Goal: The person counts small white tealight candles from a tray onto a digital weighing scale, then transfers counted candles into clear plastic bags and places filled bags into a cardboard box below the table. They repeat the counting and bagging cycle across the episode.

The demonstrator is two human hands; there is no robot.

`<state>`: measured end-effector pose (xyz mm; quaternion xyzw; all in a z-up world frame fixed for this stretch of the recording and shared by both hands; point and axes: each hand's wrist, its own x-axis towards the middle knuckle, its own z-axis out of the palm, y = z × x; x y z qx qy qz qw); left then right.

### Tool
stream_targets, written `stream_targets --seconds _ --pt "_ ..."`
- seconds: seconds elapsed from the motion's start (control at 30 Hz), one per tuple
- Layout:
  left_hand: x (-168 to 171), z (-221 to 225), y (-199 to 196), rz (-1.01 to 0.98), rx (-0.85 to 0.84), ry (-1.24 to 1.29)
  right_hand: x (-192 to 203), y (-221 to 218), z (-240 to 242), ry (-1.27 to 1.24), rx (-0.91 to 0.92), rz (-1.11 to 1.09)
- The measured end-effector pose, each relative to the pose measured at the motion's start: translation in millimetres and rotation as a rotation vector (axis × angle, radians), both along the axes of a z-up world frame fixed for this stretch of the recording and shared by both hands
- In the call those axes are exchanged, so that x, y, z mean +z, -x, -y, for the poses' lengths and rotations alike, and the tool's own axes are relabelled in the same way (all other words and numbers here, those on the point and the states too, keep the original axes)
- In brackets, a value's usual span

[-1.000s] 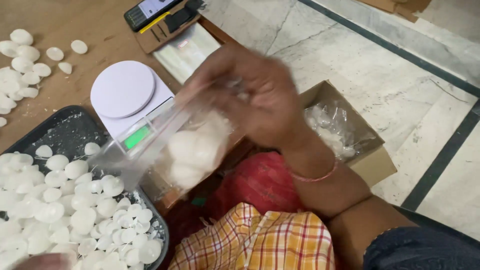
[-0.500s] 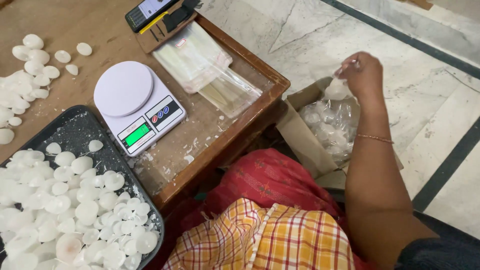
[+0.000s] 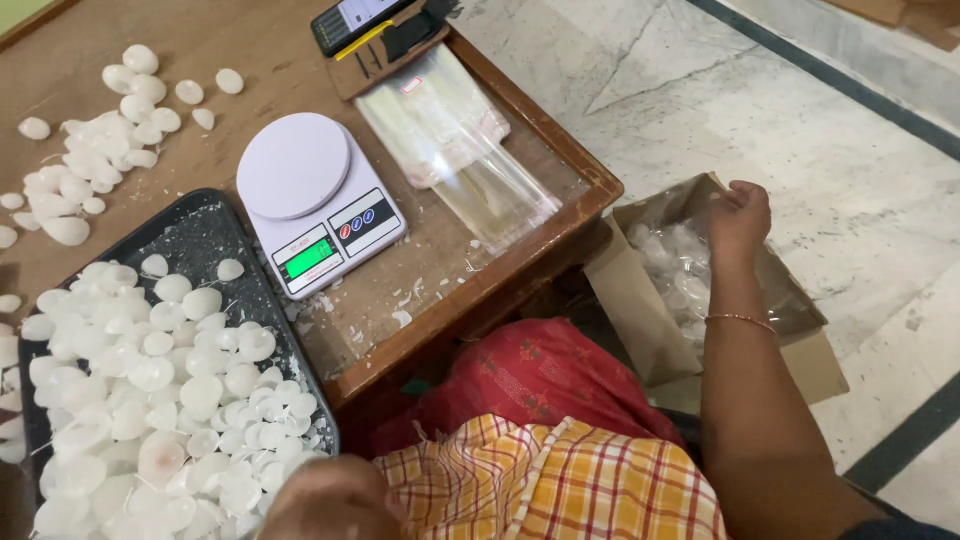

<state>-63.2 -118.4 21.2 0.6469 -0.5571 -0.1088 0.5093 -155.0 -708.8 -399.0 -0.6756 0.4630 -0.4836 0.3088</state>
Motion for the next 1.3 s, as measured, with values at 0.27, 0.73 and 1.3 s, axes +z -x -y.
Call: stream_targets --seconds 0.27,0.73,1.3 --pt "27.4 98.9 20.7 -0.119 0.054 0.057 135.1 -66.0 -58.4 -0.364 0.604 0.275" --pt "32.7 30.6 22.9 -0.064 0.31 0.307 205.4 -55.8 -129.4 -0.475 0.869 -0.106" --pt "-96.3 -209.3 9.4 -0.189 1.486 -0.536 250.6 -82.0 -361.9 -0.167 1.377 -0.321"
